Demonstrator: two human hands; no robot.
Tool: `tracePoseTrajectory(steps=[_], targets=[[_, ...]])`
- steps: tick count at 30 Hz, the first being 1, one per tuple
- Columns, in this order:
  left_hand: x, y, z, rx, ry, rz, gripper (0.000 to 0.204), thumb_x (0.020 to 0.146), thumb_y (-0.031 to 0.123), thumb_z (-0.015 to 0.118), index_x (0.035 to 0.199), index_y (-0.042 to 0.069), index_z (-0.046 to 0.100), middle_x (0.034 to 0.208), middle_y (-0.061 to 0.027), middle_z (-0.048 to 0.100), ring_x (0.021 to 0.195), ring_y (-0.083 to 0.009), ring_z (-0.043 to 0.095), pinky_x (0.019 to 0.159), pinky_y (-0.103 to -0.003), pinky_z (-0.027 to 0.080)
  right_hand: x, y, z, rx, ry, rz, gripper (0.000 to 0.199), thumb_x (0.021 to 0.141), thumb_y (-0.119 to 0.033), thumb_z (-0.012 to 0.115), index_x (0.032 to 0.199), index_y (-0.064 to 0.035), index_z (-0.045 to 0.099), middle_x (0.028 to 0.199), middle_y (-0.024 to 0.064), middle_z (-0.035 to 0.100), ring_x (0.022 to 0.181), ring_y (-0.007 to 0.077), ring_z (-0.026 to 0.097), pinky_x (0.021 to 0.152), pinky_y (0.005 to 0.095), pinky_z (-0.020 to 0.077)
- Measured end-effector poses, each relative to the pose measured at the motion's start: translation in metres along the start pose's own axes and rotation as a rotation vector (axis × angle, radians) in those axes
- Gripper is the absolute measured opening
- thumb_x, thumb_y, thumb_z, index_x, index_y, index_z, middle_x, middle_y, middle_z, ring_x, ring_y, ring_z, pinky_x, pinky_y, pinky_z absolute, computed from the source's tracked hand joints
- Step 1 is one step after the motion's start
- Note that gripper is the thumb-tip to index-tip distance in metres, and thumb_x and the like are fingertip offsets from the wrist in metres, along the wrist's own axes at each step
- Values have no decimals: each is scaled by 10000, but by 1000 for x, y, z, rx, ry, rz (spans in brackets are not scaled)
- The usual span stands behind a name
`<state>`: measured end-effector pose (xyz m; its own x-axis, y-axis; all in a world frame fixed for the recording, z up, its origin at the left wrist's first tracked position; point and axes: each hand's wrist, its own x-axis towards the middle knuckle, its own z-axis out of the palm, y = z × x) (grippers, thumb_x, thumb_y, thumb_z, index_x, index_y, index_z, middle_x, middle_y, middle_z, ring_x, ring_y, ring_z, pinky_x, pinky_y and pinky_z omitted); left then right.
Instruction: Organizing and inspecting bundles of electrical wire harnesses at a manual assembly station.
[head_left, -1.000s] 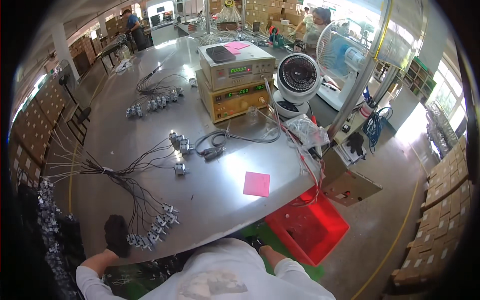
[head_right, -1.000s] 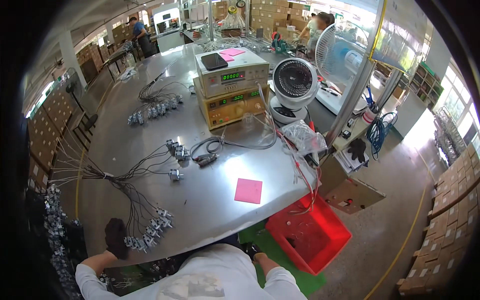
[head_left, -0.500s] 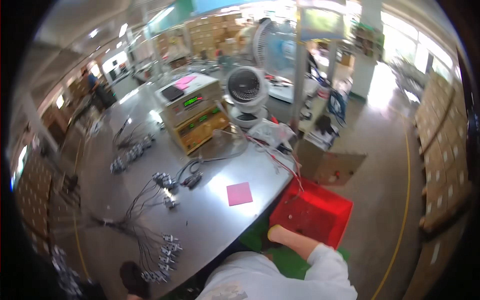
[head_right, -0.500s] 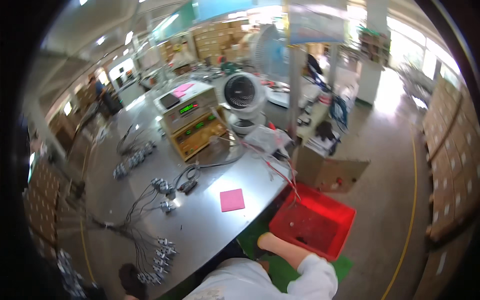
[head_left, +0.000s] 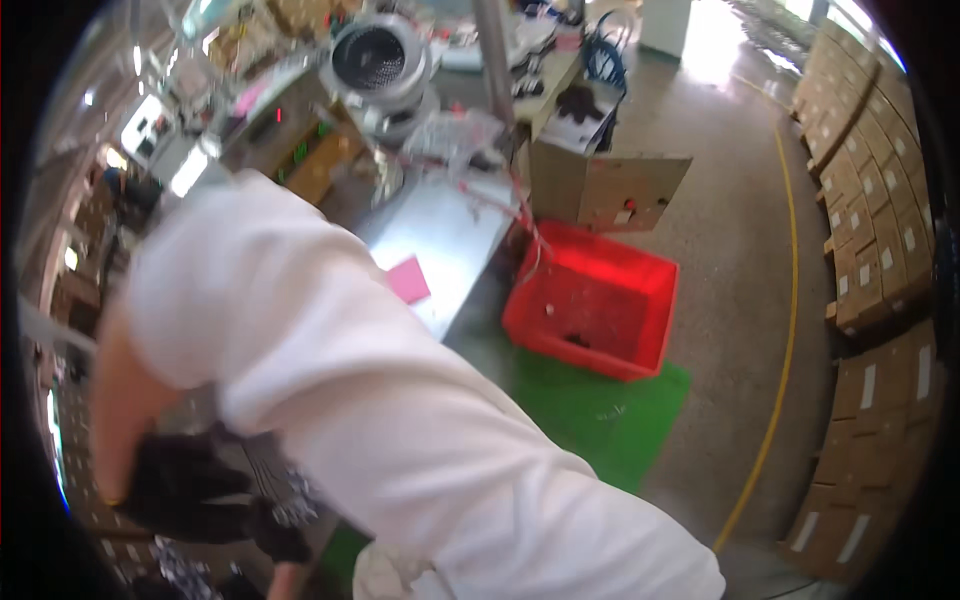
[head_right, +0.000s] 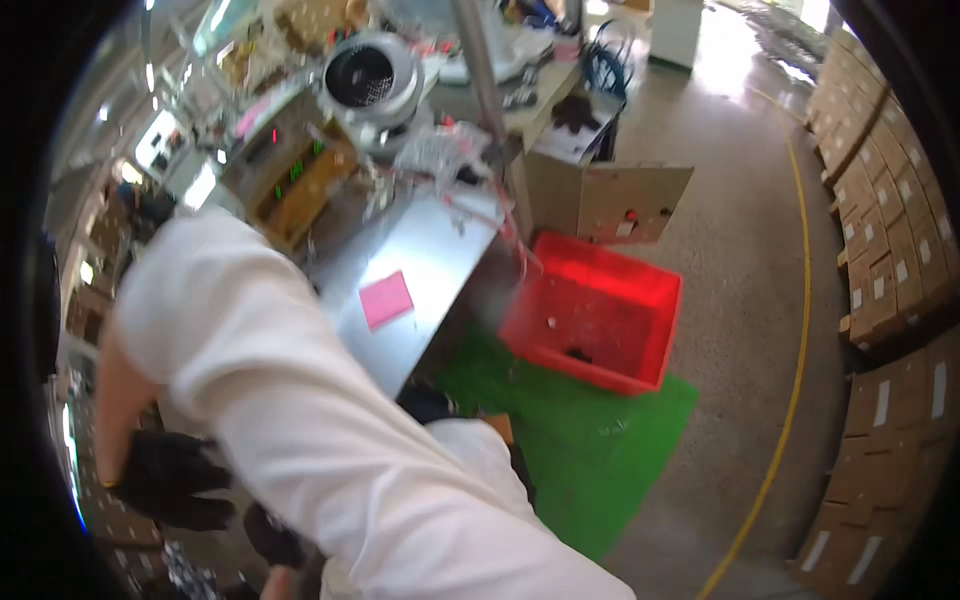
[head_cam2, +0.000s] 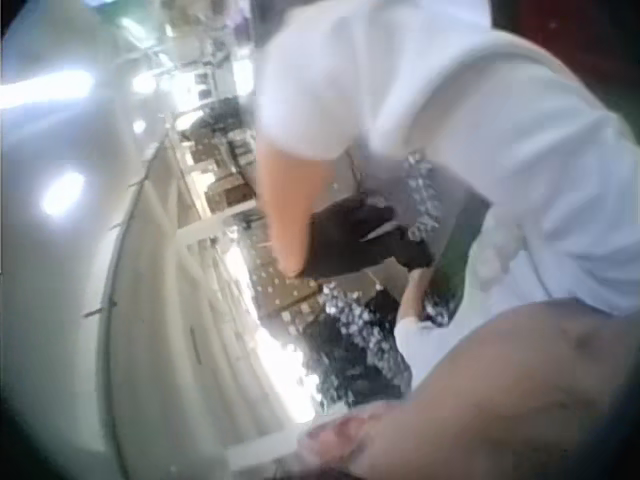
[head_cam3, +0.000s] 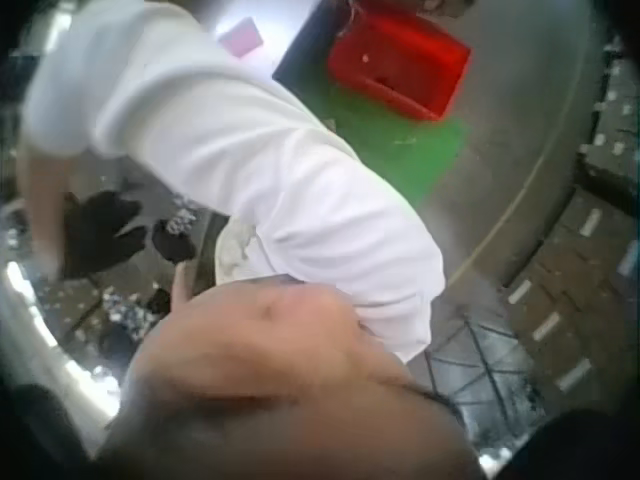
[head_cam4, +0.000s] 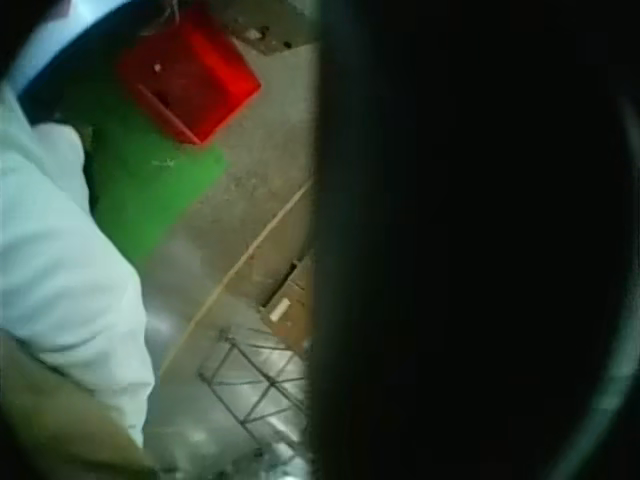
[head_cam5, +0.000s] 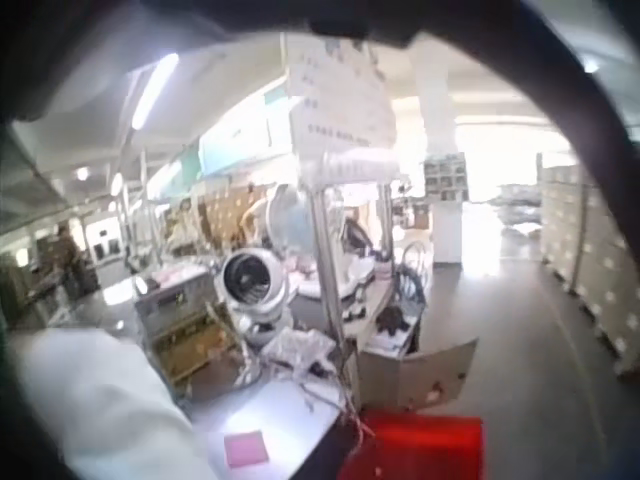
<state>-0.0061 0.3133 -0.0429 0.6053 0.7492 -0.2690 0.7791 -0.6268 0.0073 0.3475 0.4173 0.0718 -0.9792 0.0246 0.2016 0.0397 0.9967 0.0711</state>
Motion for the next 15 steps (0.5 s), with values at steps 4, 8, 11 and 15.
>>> tracePoseTrajectory(steps=[4, 8, 11, 15], targets=[[-61, 44, 10, -69, -130, -77, 298, 996, 211, 647, 1226, 29, 701, 1215, -211, 693, 1178, -380, 649, 1043, -471, 505, -84, -62, 34, 306, 134, 4, 243, 1003, -270, 705, 1095, -60, 789, 1107, 156, 775, 1017, 314, 752, 914, 470, 597], [-44, 71, 28, -127, -206, -66, 323, 1001, 225, 657, 1256, 32, 703, 1245, -214, 697, 1207, -388, 647, 1065, -478, 503, -159, -73, 57, 572, 188, 87, 247, 998, -301, 713, 1061, -74, 789, 1037, 124, 765, 972, 294, 745, 881, 467, 592], [17, 48, 34, -117, -139, -45, 342, 1005, 236, 665, 1279, 34, 704, 1268, -216, 700, 1230, -394, 645, 1081, -483, 502, -188, -30, 50, 644, 182, 142, 253, 993, -324, 719, 1036, -84, 789, 983, 101, 757, 939, 279, 740, 856, 465, 588], [0, 34, 47, -107, -118, -99, 368, 1011, 251, 675, 1309, 37, 705, 1299, -219, 704, 1259, -402, 643, 1102, -489, 500, -159, 4, 41, 812, 184, 142, 264, 987, -355, 727, 1003, -98, 789, 912, 70, 747, 894, 259, 734, 823, 462, 584]])
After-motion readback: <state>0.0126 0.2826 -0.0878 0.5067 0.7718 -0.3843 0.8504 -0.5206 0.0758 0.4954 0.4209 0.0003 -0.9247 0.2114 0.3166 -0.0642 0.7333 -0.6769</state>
